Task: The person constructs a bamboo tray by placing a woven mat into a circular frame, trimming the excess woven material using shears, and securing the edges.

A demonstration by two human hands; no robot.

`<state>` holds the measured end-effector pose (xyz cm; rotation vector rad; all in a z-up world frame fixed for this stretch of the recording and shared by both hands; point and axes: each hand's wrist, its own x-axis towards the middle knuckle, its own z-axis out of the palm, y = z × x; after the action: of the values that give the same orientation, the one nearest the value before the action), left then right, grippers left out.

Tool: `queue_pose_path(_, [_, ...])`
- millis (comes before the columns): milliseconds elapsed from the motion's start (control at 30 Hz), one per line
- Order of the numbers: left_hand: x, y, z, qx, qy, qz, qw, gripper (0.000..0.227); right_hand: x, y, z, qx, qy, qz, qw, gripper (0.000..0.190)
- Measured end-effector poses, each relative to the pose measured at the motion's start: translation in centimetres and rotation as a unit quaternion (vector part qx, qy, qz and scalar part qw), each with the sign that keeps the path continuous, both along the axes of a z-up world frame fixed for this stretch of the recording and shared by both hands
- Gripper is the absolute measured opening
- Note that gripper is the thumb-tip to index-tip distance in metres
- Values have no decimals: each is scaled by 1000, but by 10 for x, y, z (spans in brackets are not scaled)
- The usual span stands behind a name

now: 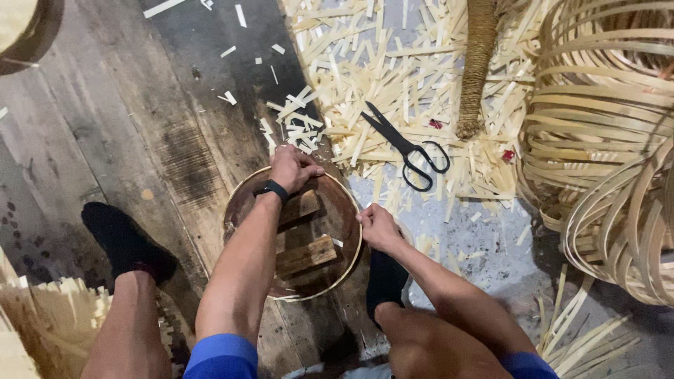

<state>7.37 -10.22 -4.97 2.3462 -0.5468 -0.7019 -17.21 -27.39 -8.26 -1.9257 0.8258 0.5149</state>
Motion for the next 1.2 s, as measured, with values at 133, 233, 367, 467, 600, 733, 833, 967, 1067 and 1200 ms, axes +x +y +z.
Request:
queue_pose_path(133, [-2, 10, 16, -22, -122, -86, 988, 32, -4, 5, 4, -21, -31, -15, 999, 29])
queue_pose_path(233, [13, 61, 22, -8, 43, 93, 995, 36, -18, 4, 18, 145, 39, -71, 986, 35])
queue_pose_path(367, [19, 197, 10, 163, 212, 157, 951, 47, -39, 8, 11, 227, 7, -59, 972, 36])
queue_pose_path(467, [-11, 233, -17, 55, 266, 262, 926, 35, -38, 6, -1, 241, -11, -70, 968, 30])
queue_pose_path(600, [-16, 244, -67, 45, 279, 319, 905, 29, -35, 5, -3, 217, 12, -70, 974, 26])
queue_pose_path(733, [-27, 244, -94, 0, 189, 333, 924, 23, -36, 9, 1, 188, 5, -77, 979, 23])
queue_pose_path(833, [-38, 233, -91, 23, 134, 345, 929, 20, -36, 10, 2, 190, -22, -81, 978, 26])
queue_pose_path(967, [-67, 235, -86, -71, 98, 390, 913, 24, -31, 11, 14, 190, -9, -71, 979, 28])
queue_pose_path(1067, [-132, 264, -75, 2, 33, 419, 907, 26, -29, 7, 28, 178, 9, -44, 983, 30])
queue_pose_path(1200, [-247, 257, -46, -212, 342, 596, 695, 27, -28, 12, 31, 198, 14, -68, 978, 31])
